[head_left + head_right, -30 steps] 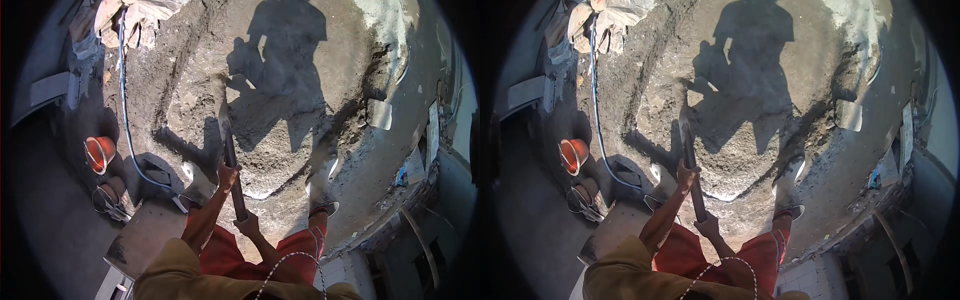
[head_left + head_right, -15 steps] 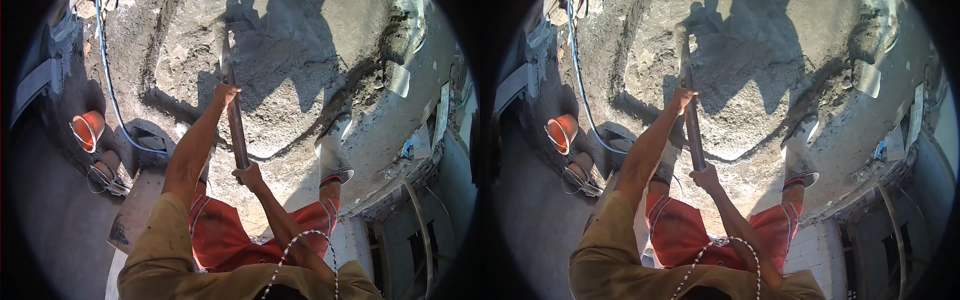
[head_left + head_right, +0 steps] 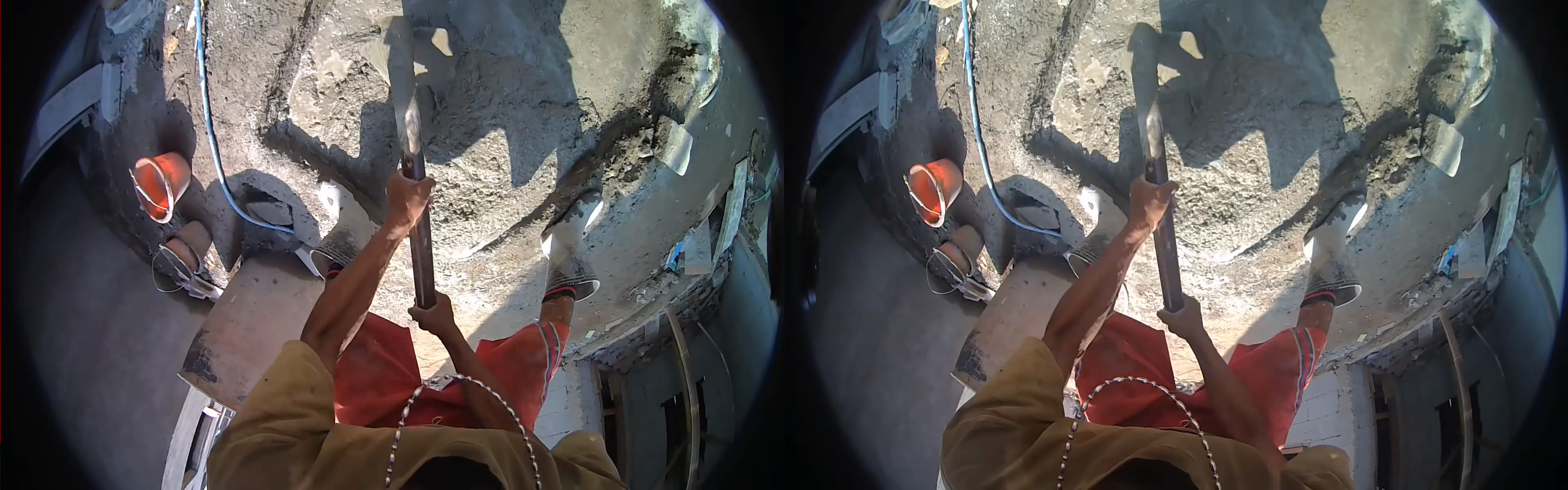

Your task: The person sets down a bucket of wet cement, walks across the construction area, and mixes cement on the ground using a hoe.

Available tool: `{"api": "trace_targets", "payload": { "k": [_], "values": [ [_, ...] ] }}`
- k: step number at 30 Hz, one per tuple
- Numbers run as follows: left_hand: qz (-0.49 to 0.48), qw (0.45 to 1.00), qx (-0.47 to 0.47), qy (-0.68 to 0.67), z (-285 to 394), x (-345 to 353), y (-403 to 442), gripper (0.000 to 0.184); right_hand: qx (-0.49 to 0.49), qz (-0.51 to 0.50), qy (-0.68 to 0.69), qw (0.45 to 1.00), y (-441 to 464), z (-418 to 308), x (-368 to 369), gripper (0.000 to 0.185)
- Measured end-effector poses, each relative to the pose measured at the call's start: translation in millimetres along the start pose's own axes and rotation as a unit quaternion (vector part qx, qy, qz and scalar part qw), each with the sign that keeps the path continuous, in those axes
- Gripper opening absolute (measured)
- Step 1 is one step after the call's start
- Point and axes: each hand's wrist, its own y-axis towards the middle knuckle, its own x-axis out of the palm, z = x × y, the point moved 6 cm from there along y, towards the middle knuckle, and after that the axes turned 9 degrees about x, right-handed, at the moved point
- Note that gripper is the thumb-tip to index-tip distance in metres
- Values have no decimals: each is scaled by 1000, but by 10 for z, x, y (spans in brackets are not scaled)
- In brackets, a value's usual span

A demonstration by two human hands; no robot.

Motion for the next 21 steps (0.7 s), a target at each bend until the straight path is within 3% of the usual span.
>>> {"api": "trace_targets", "payload": {
  "k": [1, 2, 3, 4, 5, 6, 7, 8, 9, 10, 11, 12, 13, 14, 16, 18, 20, 21],
  "values": [
    [-34, 986, 92, 138, 55, -34, 568, 24, -18, -21, 39, 999, 323, -500, 90, 22],
    [-55, 989, 114, 77, 355, -135, 991, 26, -65, -44, 69, 994, 593, -1002, 203, 22],
    [-45, 995, 83, 9, 105, -112, 1648, 29, -118, -87, 106, 983, 1001, -1298, 364, 21],
    [-62, 994, 89, 21, 204, -257, 1983, 26, -139, -107, 89, 980, 1113, -1745, 534, 20],
    [-78, 992, 95, 32, 312, -404, 2313, 25, -69, -149, 150, 975, 1094, -2051, 713, 19],
    [-166, 964, 186, -92, 18, -411, 2733, 25, -70, -124, 126, 982, 1208, -2164, 872, 19],
    [-177, 970, 128, -104, -145, -546, 2717, 21, -98, -153, 186, 966, 1193, -2212, 1036, 20],
    [-185, 974, 70, -115, -301, -684, 2693, 17, -45, -170, 209, 962, 1075, -2111, 1152, 21],
    [-134, 984, -4, -121, -527, -814, 2469, 13, -16, -157, 162, 974, 1056, -1861, 1198, 20],
    [-79, 995, -43, -32, -1116, -963, 2444, 10, 10, -146, 113, 983, 1080, -1542, 1239, 19],
    [-67, 976, -28, -207, -1142, -1019, 1948, 17, -5, -89, 21, 996, 1068, -1171, 1243, 21],
    [35, 987, -138, 72, -1551, -1165, 1767, 22, -30, -27, -75, 996, 1031, -946, 1166, 24],
    [-1, 987, -160, -5, -2009, -1182, 1474, 22, 9, -66, -29, 997, 850, -768, 1102, 26],
    [2, 972, -216, -91, -1766, -1084, 930, 19, 57, -103, 20, 993, 605, -547, 1014, 28],
    [27, 950, -265, -162, -2100, -909, 415, 16, 62, -78, -123, 987, 450, -275, 575, 31],
    [27, 939, -303, -161, -2435, -605, 45, 17, 99, -81, -141, 982, 306, -60, 156, 30],
    [113, 931, -316, -147, -2605, -227, -244, 22, 112, -96, -154, 977, 162, 130, -227, 31],
    [89, 933, -329, -113, -2535, -86, -571, 26, 124, -98, -187, 970, 18, 141, -431, 30]
  ]
}}
